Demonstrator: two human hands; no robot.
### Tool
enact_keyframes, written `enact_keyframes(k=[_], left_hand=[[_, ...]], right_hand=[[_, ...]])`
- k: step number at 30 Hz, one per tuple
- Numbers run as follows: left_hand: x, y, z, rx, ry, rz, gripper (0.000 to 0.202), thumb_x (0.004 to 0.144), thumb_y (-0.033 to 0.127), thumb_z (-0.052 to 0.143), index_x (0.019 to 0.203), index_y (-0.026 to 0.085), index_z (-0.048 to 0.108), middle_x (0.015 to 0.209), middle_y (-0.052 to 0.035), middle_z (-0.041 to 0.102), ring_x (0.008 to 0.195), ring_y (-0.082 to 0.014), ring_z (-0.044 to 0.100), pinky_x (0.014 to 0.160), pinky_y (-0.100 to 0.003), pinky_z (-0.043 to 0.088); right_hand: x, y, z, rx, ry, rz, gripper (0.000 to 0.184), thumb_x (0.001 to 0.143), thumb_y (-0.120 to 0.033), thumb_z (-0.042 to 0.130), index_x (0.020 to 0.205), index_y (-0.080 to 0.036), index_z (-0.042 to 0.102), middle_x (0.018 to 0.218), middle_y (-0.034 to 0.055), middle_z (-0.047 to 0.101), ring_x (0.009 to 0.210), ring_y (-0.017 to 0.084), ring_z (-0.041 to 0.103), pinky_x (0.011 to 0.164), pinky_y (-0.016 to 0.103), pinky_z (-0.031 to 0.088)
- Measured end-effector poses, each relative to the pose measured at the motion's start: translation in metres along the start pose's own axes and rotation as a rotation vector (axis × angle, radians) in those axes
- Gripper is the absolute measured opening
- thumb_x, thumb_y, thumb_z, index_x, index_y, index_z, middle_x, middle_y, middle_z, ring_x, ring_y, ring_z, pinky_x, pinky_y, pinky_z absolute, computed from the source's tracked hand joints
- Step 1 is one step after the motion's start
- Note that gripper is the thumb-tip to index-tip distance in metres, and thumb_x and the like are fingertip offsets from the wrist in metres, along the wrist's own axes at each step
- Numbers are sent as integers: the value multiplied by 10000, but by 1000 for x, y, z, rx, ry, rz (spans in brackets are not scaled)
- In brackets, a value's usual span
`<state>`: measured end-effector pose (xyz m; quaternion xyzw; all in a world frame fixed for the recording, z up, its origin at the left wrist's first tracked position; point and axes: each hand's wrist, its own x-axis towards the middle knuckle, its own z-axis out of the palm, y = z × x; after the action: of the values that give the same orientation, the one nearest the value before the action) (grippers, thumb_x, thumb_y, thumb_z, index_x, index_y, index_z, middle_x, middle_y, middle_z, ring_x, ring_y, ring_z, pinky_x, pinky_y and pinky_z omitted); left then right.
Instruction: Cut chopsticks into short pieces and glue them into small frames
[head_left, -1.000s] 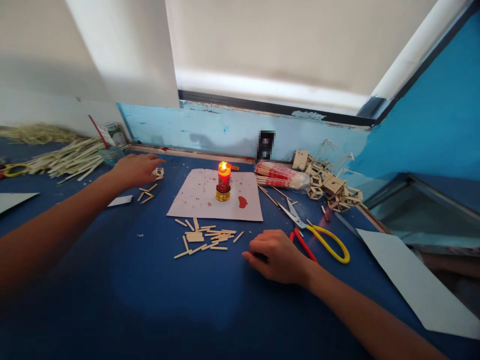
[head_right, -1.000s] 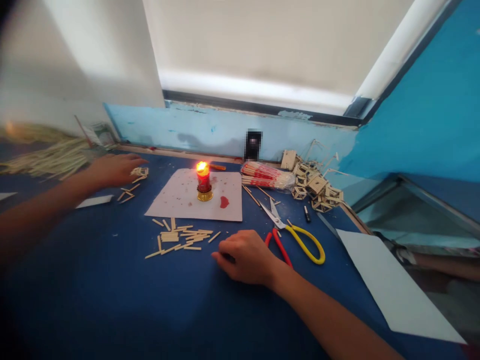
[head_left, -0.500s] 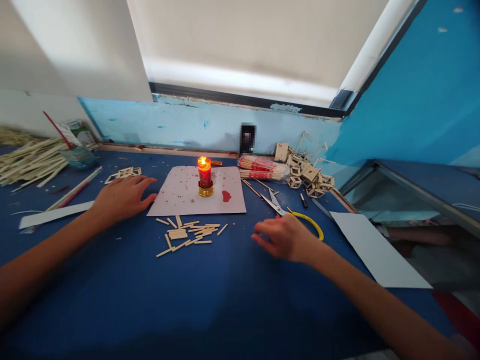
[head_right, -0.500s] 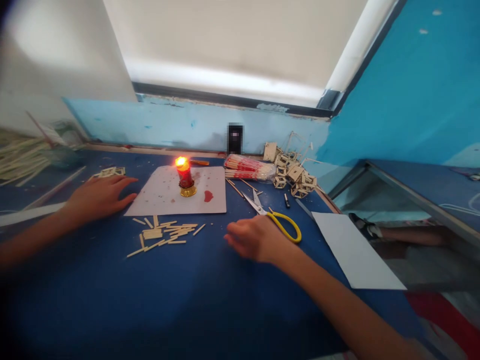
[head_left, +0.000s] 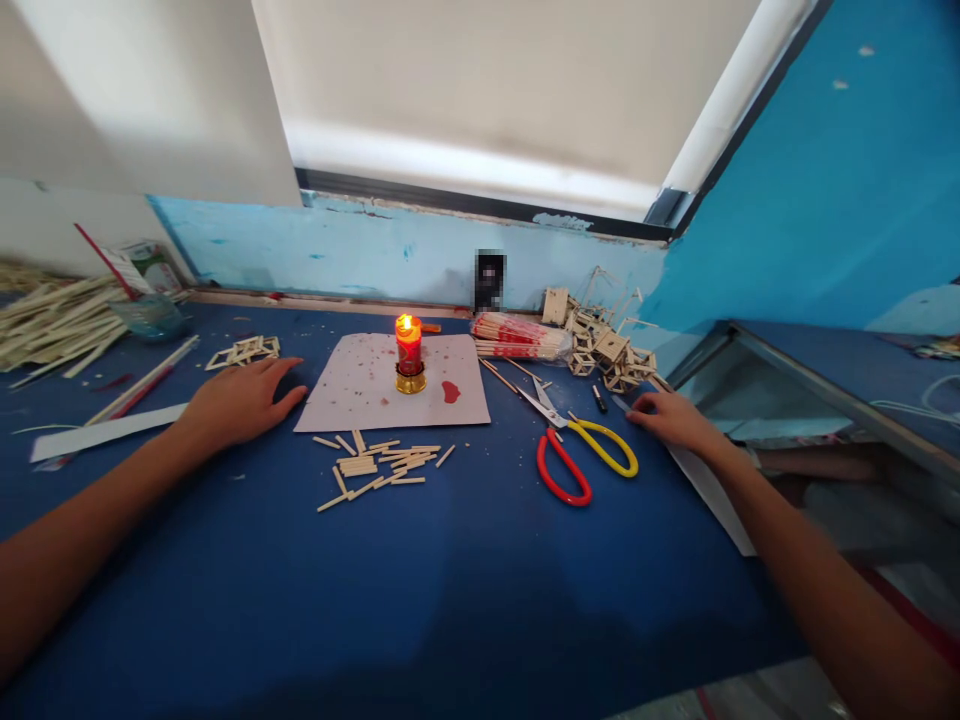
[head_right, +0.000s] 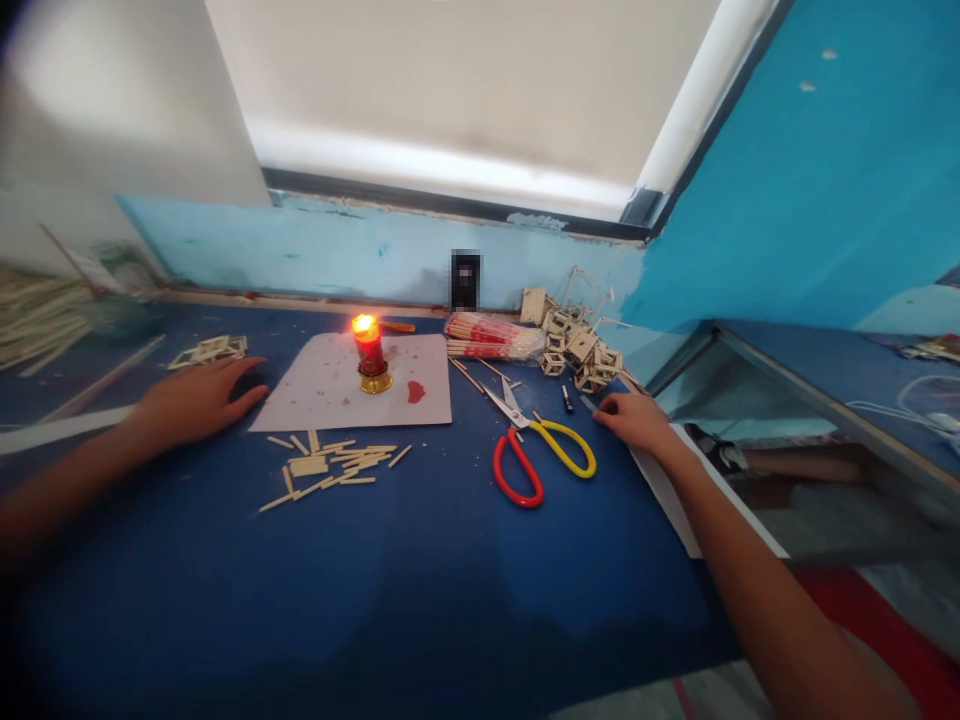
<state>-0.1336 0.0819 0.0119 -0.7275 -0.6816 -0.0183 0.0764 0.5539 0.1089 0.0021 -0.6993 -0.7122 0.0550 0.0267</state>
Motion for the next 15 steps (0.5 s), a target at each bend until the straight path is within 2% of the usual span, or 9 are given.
enact_keyframes(k=[4,8,12,15], left_hand=[[-1,-4,3,14,3,22,516,1032,403,598,1489,188,492,1441,-150,590,1241,-315,631,1047,-567,524],[0,-7,7,-3,1,23,515,1028,397,607,1488,192,495,1446,-148,587,1248,-318,627,1055,-575,517],[0,-6,6,-37,3,17,510,1028,393,608,1484,192,498,1453,-147,581,1254,-319,621,1059,-577,513],[-3,-4,5,-60,6,15,518,1028,401,605,1489,196,491,1470,-148,565,1267,-323,610,1066,-580,505]], right_hand=[[2,2,5,192,17,-19,248,961,-409,686,945,-163,715,897,35,719,824,189,666,840,389,538],[-3,-9,1,464,122,-120,322,945,-477,630,893,-173,719,890,77,736,824,216,669,808,376,530],[-3,-40,-11,765,339,-214,349,951,-577,549,976,-237,622,922,87,746,867,246,699,807,383,556],[-5,-73,-27,933,536,-261,359,992,-627,396,1109,-296,475,935,45,711,740,212,682,684,365,564]])
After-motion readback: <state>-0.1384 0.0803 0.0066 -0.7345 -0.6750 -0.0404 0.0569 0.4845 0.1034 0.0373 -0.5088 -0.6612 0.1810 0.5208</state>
